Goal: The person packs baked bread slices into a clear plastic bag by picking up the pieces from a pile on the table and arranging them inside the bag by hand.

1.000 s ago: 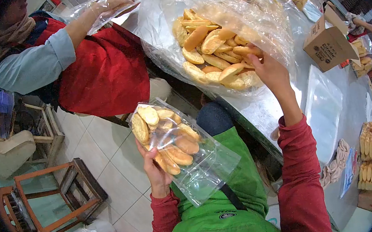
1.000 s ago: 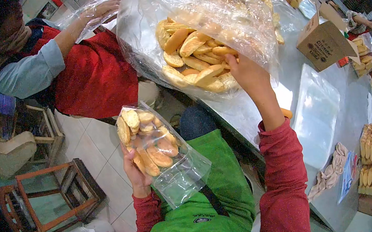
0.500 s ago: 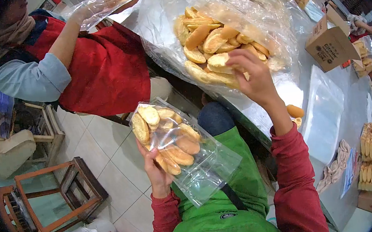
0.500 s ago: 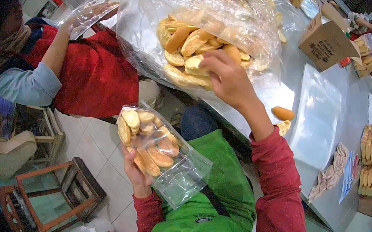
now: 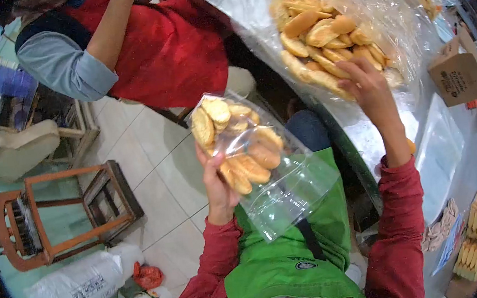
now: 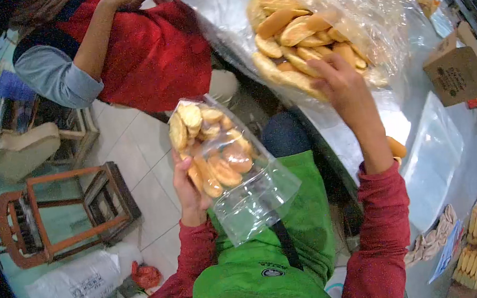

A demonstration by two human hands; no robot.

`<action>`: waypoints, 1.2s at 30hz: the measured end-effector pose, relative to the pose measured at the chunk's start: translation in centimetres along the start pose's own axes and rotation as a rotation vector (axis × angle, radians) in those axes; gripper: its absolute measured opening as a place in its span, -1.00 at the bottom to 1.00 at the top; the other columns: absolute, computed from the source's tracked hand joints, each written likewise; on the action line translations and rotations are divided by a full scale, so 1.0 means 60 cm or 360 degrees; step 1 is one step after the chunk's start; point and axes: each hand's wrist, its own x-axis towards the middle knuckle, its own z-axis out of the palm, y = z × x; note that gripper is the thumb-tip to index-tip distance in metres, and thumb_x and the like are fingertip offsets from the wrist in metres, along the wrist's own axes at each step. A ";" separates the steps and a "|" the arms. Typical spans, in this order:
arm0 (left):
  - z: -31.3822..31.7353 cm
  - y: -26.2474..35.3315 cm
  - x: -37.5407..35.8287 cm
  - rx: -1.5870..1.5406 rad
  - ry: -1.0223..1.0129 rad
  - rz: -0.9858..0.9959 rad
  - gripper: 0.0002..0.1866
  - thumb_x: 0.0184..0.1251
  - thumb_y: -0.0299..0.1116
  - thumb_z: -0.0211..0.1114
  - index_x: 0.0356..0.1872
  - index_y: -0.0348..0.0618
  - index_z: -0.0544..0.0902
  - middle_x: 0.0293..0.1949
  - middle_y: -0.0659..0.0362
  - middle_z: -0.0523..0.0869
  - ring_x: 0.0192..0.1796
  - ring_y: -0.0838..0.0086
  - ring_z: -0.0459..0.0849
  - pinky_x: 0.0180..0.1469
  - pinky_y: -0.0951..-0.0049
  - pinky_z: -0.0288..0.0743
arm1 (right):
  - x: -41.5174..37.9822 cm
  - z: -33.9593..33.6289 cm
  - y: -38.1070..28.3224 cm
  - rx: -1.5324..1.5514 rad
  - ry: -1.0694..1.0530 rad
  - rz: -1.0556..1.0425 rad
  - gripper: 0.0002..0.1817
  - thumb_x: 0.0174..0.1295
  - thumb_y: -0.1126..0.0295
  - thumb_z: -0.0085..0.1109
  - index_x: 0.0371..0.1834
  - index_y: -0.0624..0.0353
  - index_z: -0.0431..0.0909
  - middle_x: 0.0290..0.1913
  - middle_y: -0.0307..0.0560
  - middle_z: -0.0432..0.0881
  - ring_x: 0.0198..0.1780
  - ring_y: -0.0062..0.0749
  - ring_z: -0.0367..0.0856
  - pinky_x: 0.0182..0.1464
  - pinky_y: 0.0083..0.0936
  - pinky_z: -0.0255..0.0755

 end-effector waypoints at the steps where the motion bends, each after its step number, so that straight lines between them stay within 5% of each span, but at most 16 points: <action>1: 0.001 0.001 0.002 -0.0012 -0.0001 0.0016 -0.35 0.26 -0.34 0.01 0.42 -0.04 0.15 0.30 0.05 0.35 0.32 0.17 0.40 0.31 0.13 0.38 | -0.003 -0.005 -0.002 -0.0040 0.0007 0.0005 -0.64 0.06 0.49 0.31 -0.01 0.12 0.57 -0.15 0.02 0.58 -0.17 -0.07 0.63 -0.11 -0.29 0.53; 5: 0.005 0.003 0.003 -0.0071 -0.0008 0.0042 -0.35 0.26 -0.36 0.01 0.42 -0.05 0.15 0.32 0.05 0.34 0.33 0.15 0.39 0.34 0.11 0.35 | -0.028 -0.046 -0.033 0.0360 0.0290 0.0206 -0.56 0.10 0.56 0.31 0.11 0.17 0.54 0.00 0.00 0.62 -0.03 -0.25 0.66 -0.07 -0.42 0.60; 9: -0.006 0.004 0.018 -0.0067 0.0026 0.0122 -0.36 0.27 -0.35 0.02 0.41 -0.04 0.15 0.31 0.05 0.35 0.31 0.16 0.41 0.31 0.10 0.38 | -0.107 -0.105 -0.118 0.0932 0.0338 0.0764 -0.59 0.11 0.60 0.24 0.09 0.30 0.52 -0.05 -0.03 0.61 -0.01 -0.42 0.61 -0.04 -0.60 0.52; 11: -0.008 -0.001 0.017 -0.0056 0.0129 0.0131 -0.37 0.27 -0.35 0.02 0.40 -0.03 0.15 0.29 0.05 0.37 0.29 0.17 0.43 0.29 0.11 0.40 | -0.161 -0.121 -0.143 0.1075 0.0146 0.0723 -0.61 0.09 0.59 0.23 0.04 0.32 0.53 -0.03 -0.03 0.59 -0.04 -0.46 0.59 -0.06 -0.64 0.50; 16: -0.018 -0.014 0.021 -0.0068 0.0177 0.0205 -0.36 0.25 -0.37 0.05 0.39 -0.01 0.14 0.25 0.05 0.38 0.26 0.19 0.45 0.24 0.12 0.45 | -0.212 -0.088 -0.235 0.1518 -0.0230 0.1345 -0.64 0.11 0.54 0.28 0.00 0.34 0.53 -0.01 -0.01 0.55 -0.03 -0.45 0.60 -0.10 -0.62 0.55; 26: -0.008 -0.017 0.007 -0.0003 0.0165 0.0182 -0.14 0.24 -0.42 0.08 0.51 0.06 -0.19 0.37 0.00 0.17 0.31 0.18 0.35 0.27 0.20 0.40 | -0.192 0.025 -0.277 0.2112 -0.0276 0.1313 -0.54 0.19 0.64 0.21 0.20 0.43 0.42 0.12 0.00 0.45 0.22 -0.33 0.45 0.17 -0.50 0.45; 29: -0.002 -0.017 0.002 -0.0002 0.0136 0.0157 -0.14 0.23 -0.42 0.07 0.51 0.05 -0.20 0.38 -0.01 0.16 0.31 0.17 0.35 0.28 0.19 0.40 | -0.179 0.049 -0.276 0.1990 -0.0444 0.1339 -0.53 0.19 0.65 0.20 0.21 0.38 0.43 0.09 -0.03 0.45 0.15 -0.37 0.49 0.14 -0.51 0.45; 36: 0.004 -0.020 -0.004 0.0008 0.0125 0.0123 -0.13 0.20 -0.44 0.03 0.51 0.05 -0.21 0.40 -0.04 0.13 0.33 0.15 0.32 0.28 0.19 0.39 | -0.165 0.098 -0.289 0.1610 -0.0257 0.1101 -0.50 0.15 0.51 0.30 0.20 0.29 0.47 -0.03 0.01 0.52 -0.03 -0.31 0.61 0.01 -0.51 0.49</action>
